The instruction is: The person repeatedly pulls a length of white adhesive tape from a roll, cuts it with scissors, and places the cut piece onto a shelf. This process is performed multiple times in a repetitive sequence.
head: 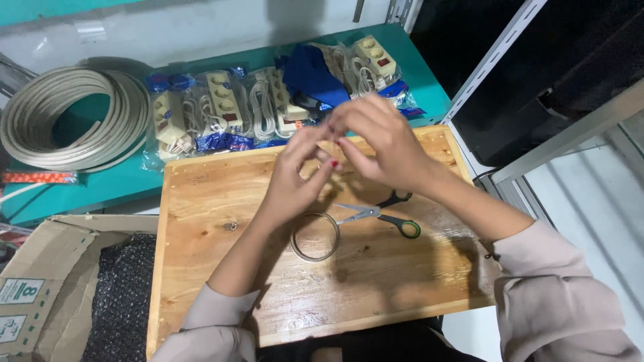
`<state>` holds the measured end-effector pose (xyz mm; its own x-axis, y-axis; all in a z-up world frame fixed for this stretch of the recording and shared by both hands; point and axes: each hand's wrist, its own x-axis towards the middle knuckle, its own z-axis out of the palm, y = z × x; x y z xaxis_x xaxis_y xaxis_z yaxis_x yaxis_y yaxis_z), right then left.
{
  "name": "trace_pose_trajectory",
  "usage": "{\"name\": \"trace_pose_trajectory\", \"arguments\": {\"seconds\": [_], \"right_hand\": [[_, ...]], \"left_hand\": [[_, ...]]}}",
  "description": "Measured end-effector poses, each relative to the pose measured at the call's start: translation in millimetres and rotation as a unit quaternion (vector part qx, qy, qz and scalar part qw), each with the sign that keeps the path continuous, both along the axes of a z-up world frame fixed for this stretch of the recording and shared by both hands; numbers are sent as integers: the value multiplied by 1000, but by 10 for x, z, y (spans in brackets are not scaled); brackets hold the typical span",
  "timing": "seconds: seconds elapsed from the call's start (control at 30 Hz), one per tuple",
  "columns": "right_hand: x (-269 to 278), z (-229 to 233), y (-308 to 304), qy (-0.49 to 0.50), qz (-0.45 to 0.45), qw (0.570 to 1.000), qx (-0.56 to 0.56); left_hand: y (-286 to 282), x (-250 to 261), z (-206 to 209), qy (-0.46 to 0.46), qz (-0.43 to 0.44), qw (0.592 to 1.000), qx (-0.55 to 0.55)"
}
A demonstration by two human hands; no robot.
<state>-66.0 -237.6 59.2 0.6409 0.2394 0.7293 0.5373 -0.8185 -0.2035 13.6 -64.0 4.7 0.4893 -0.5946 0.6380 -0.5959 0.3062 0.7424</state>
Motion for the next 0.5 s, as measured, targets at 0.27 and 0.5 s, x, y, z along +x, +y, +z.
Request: {"name": "trace_pose_trajectory", "arguments": {"seconds": [0.27, 0.5], "right_hand": [[364, 765, -166, 45, 13, 997, -69], [1117, 1047, -320, -85, -75, 972, -205]], "left_hand": [[-145, 445, 414, 105, 30, 990, -86], [-651, 1133, 397, 250, 12, 921, -297]]}}
